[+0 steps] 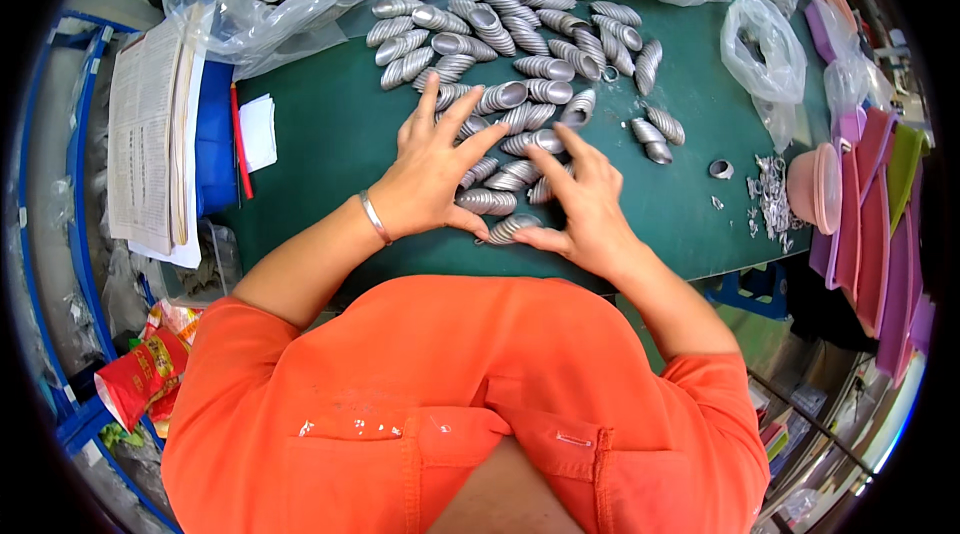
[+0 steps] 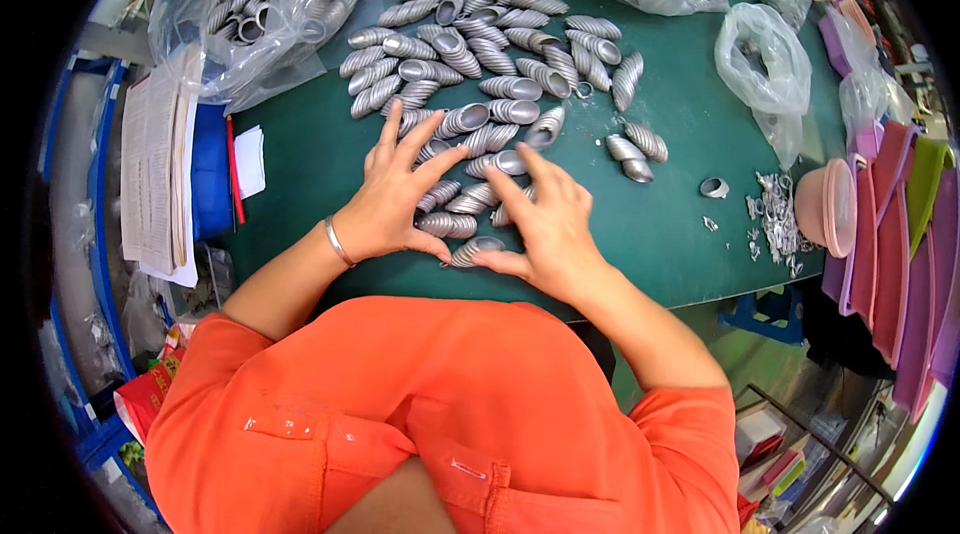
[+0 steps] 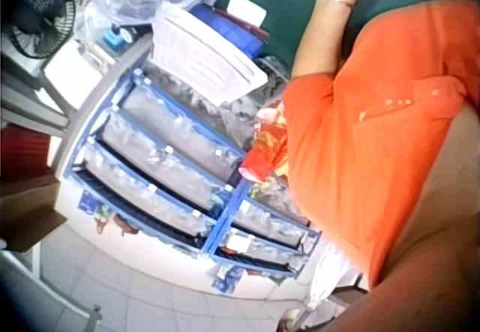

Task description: The person uses shears to trim the edges of small, silver, spiral-shaped metal parts on a green workbench. They repeatedly pick up individual parts, cut off excess material, and place the finished pieces into a plastic bag. The person also wipes the workbench surface with a cloth during the process.

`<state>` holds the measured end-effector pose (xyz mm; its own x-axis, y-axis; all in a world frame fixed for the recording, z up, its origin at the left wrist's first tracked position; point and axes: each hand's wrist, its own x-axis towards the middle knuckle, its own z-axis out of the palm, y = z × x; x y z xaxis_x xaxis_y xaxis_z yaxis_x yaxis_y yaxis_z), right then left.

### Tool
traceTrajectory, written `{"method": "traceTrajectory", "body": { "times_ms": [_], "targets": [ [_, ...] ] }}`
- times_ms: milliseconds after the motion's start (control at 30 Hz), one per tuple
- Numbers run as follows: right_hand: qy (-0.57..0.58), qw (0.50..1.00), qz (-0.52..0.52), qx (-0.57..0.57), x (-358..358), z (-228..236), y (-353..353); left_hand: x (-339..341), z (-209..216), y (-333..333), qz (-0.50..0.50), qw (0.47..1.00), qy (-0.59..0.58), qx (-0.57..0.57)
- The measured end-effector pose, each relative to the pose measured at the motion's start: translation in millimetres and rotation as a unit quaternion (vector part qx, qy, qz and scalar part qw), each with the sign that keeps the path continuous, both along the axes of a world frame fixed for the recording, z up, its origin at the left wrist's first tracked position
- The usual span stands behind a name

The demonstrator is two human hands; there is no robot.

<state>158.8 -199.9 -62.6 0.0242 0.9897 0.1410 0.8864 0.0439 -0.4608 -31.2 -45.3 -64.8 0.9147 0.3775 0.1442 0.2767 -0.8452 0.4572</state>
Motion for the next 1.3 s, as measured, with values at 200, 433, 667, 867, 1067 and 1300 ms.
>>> {"method": "traceTrajectory", "body": {
  "times_ms": [200,433,667,867,1067,1300],
  "targets": [
    [-0.024,0.993,0.115,-0.008,-1,7,20,-5,0,6,-0.067,0.996,-0.042,-0.047],
    [0.139,0.982,-0.033,0.125,-16,-25,42,12,-6,-4,0.091,0.906,-0.276,-0.306],
    [0.357,0.891,-0.183,0.212,-57,-19,87,51,8,-32,0.227,0.639,-0.439,-0.59],
    [0.364,0.853,-0.092,0.363,-45,38,101,68,51,-23,0.115,0.7,-0.526,-0.469],
    [0.23,0.812,0.052,0.534,-15,60,118,86,62,11,-0.065,0.781,-0.606,-0.135],
    [-0.01,0.988,-0.031,0.15,29,-6,61,28,-9,19,0.111,0.986,-0.11,0.061]
  ]
}}
